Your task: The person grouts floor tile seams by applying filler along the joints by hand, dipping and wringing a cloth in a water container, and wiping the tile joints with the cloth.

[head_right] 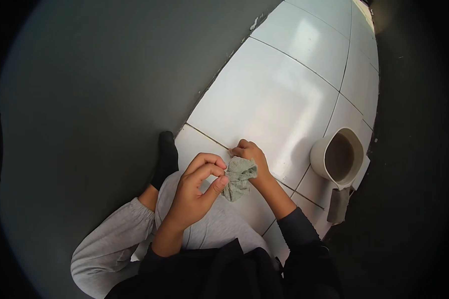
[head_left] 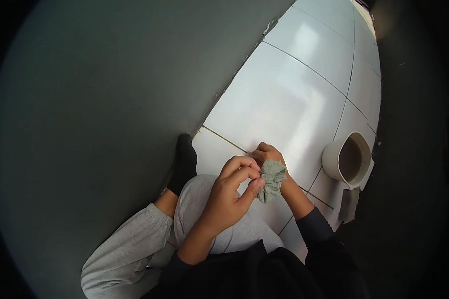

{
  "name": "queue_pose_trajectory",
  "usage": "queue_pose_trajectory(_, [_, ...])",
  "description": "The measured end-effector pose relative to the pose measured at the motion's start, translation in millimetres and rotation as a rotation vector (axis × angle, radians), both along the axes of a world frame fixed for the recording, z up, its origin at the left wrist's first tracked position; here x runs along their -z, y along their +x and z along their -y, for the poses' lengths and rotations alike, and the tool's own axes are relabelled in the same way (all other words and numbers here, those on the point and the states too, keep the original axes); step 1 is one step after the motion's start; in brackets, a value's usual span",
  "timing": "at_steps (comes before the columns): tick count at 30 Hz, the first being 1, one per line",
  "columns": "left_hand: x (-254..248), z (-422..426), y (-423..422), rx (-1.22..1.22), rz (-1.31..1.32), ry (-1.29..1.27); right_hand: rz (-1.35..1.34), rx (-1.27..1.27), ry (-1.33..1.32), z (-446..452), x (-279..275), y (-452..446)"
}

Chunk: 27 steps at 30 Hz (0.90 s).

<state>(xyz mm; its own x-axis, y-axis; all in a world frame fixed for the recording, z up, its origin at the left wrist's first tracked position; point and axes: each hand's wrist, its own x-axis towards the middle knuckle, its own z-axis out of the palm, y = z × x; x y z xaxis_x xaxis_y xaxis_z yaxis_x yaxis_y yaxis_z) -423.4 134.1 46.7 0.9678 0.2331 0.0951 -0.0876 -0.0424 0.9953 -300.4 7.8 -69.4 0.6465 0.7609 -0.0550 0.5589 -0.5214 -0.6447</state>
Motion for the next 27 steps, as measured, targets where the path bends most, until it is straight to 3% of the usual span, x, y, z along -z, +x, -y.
queue_pose_trajectory(4, [2.3, -4.4, -5.5, 0.041, -0.026, -0.288, 0.096, 0.014, 0.057, 1.3, 7.0, -2.2])
queue_pose_trajectory(7, [35.2, -3.2, -14.5, -0.182, -0.133, -0.884, 0.140, 0.015, 0.081, -2.6, 12.8, -3.1])
queue_pose_trajectory(10, [60.2, -7.4, -19.8, -0.084, 0.006, -1.213, 0.152, -0.010, 0.114, -23.7, 13.1, -0.6])
queue_pose_trajectory(18, [25.9, -6.1, -18.7, -0.046, -0.094, -1.081, 0.209, -0.072, 0.170, -115.4, 30.4, 14.8])
queue_pose_trajectory(20, [27.0, -5.1, -17.8, -0.074, -0.130, -0.773, 0.208, -0.070, 0.133, -92.7, 29.6, 13.1])
queue_pose_trajectory(22, [27.1, -2.3, -15.5, -0.068, -0.140, -0.826, 0.175, -0.058, 0.078, -54.1, 21.2, 8.9])
queue_pose_trajectory(24, [30.1, 3.6, -12.6, -0.121, -0.195, -0.606, 0.116, -0.048, 0.055, -14.1, 6.5, 2.8])
queue_pose_trajectory(27, [40.0, 8.0, -12.5, -0.176, -0.195, -0.574, 0.119, 0.026, 0.036, 12.5, 7.1, -4.1])
